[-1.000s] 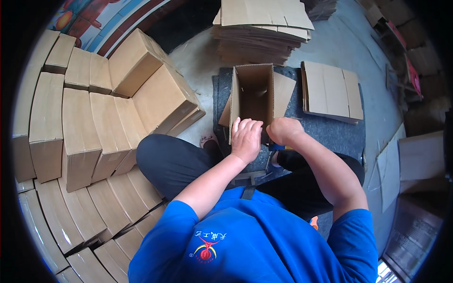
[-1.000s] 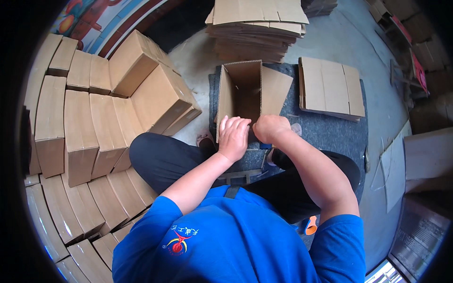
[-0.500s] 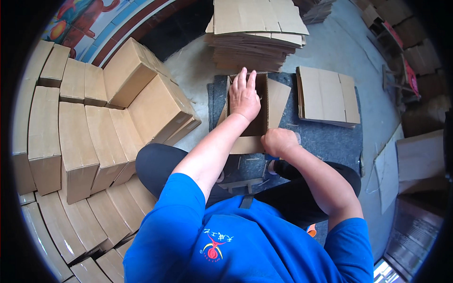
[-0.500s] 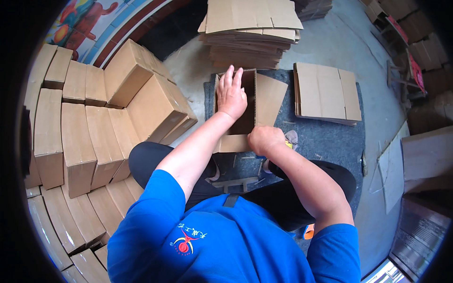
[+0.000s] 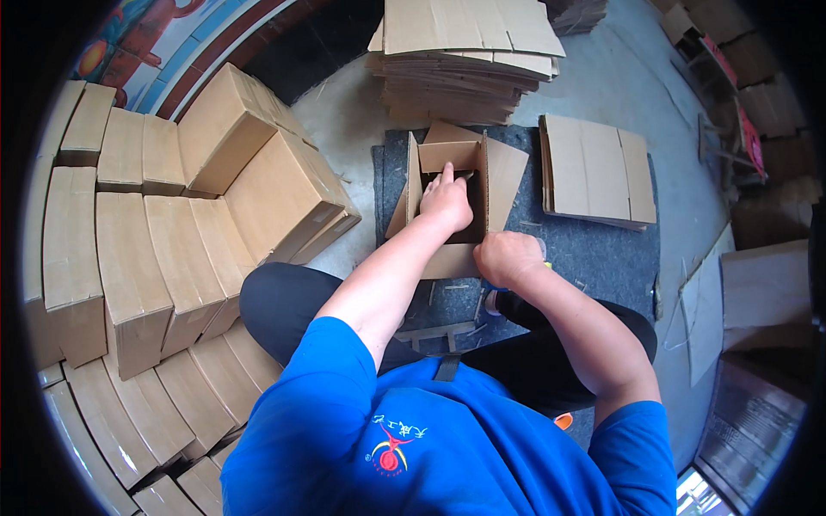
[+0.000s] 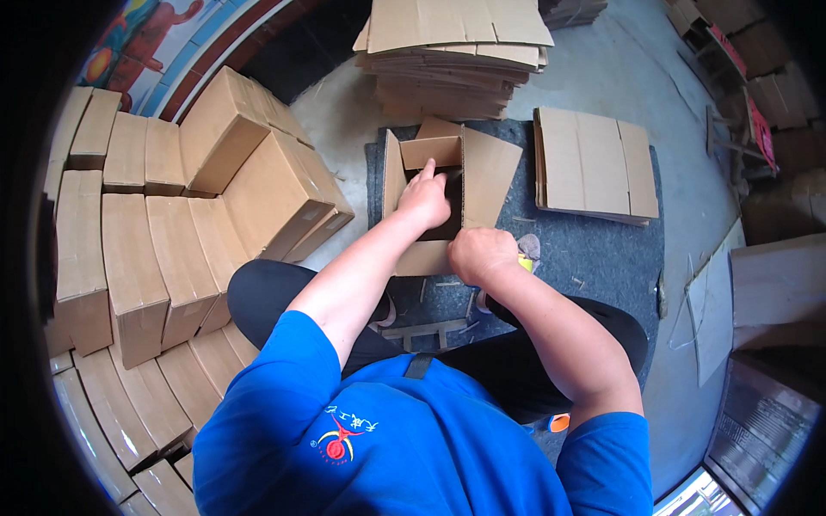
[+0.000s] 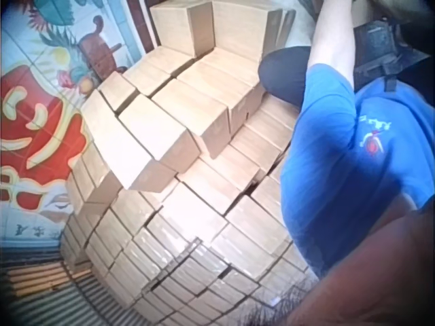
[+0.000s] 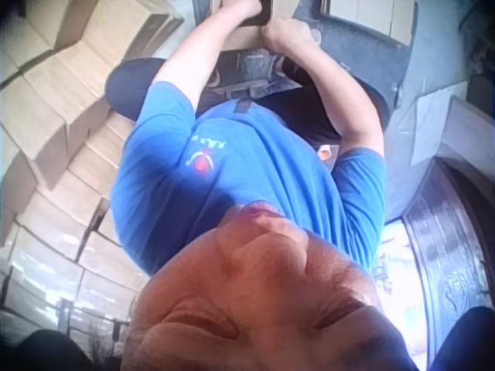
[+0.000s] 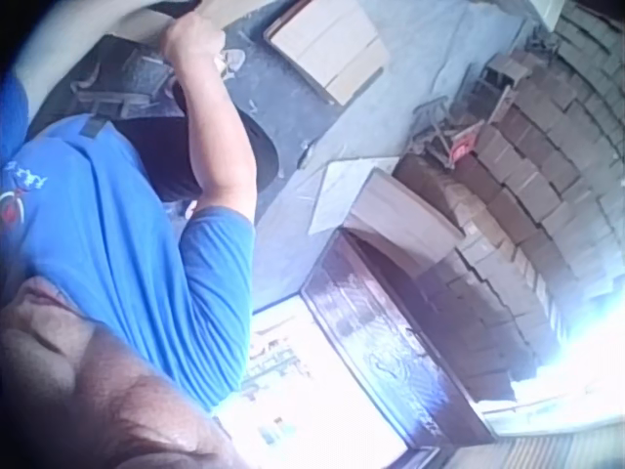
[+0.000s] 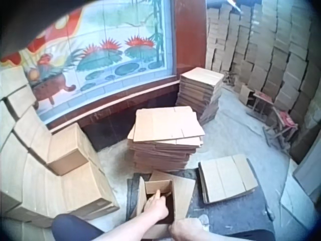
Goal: Assembling and taping cardboard boxes in a factory environment.
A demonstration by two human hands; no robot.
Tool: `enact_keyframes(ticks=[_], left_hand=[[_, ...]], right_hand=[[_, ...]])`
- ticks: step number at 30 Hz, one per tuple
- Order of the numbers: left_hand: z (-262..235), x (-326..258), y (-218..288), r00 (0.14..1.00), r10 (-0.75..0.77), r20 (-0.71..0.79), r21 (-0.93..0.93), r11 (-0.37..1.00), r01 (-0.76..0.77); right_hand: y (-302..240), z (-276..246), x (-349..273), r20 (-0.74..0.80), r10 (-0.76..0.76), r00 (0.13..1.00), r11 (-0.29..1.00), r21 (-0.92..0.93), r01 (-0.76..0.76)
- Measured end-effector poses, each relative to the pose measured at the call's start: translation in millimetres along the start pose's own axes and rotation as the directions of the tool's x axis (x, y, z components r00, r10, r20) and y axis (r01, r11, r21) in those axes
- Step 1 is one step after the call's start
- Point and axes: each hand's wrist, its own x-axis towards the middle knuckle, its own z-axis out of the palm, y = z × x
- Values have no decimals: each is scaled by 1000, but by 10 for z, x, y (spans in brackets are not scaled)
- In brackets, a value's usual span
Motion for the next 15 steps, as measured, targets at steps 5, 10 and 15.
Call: enact_keyframes(ticks=[5, 10, 15], left_hand=[[-365, -750, -260, 717, 217, -663, 13, 960, -279], [-75, -1331, -610, 967, -234, -106, -195, 958, 210], [13, -1202, -427, 961, -223, -164, -184, 964, 192]], right_hand=[[-8, -114, -70, 25, 2, 1000, 1000, -23, -2], [-60, 4, -34, 22, -70, 997, 991, -114, 72], [-19, 230, 40, -82, -186, 979, 914, -380, 142]])
